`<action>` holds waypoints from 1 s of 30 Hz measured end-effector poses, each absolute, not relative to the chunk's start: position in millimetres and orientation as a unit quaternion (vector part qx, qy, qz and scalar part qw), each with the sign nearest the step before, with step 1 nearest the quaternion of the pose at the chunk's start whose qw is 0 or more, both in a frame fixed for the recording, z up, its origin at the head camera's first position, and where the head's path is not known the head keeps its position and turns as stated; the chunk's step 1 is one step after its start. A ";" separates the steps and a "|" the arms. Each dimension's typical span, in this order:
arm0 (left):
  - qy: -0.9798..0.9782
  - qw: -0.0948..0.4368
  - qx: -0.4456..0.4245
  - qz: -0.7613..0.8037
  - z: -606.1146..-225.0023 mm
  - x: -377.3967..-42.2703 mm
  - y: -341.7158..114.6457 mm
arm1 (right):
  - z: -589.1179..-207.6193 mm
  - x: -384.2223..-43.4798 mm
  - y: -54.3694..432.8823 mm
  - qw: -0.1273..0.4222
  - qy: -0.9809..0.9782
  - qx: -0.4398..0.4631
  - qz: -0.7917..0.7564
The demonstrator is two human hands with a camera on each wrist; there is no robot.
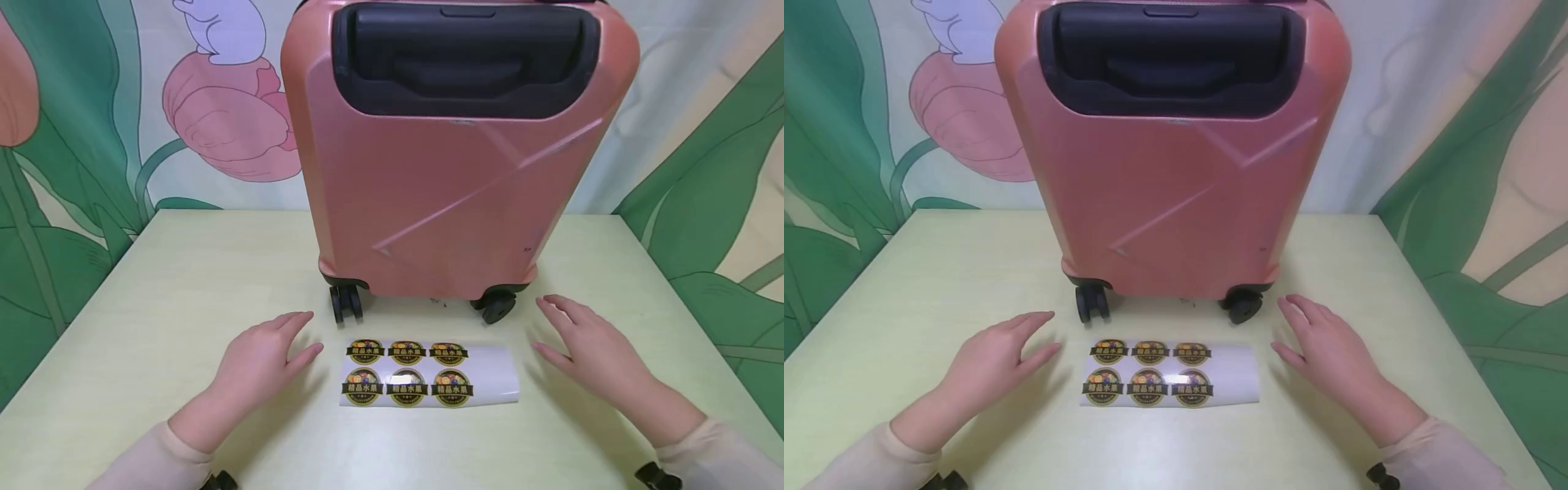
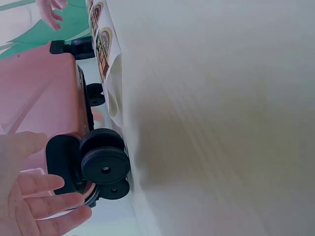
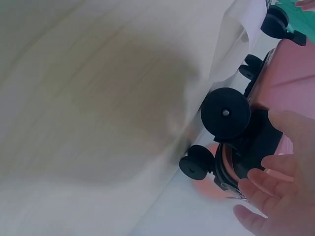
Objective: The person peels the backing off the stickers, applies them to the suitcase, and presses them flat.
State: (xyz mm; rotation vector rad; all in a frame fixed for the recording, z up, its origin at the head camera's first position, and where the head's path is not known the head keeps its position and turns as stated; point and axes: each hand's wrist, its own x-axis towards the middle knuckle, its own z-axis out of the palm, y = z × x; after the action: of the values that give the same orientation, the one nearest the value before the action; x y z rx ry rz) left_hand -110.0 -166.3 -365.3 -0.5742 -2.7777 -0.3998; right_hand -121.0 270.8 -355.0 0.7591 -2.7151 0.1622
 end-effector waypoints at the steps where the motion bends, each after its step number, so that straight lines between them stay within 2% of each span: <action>1: -0.961 0.133 -0.195 -0.144 -365.2 -109.5 -165.6 | -355.4 -120.8 270.3 0.159 -0.949 0.266 0.058; 5: -0.964 0.088 -0.173 -0.182 -363.2 -107.8 -163.0 | -355.4 -119.8 266.8 0.165 -0.947 0.267 0.065; 11: -0.956 -0.012 -0.150 -0.252 -358.2 -106.6 -158.8 | -354.6 -118.5 260.3 0.158 -0.949 0.261 0.076; 19: -0.944 -0.035 -0.159 -0.288 -355.0 -104.4 -156.3 | -354.9 -117.8 252.4 0.144 -0.947 0.273 0.085; 26: -0.887 -0.117 -0.146 -0.422 -359.5 -105.6 -159.3 | -353.9 -114.8 243.4 0.119 -0.949 0.273 0.104; 30: -0.875 -0.143 -0.134 -0.444 -361.8 -106.1 -161.6 | -353.9 -112.9 235.8 0.099 -0.951 0.270 0.113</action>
State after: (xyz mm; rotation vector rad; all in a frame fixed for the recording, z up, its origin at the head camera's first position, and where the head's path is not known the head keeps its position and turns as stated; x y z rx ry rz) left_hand -106.1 -161.6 -361.8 -0.4625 -3.0299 -1.5367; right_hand -112.9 235.8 -353.9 0.7989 -2.8139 0.3332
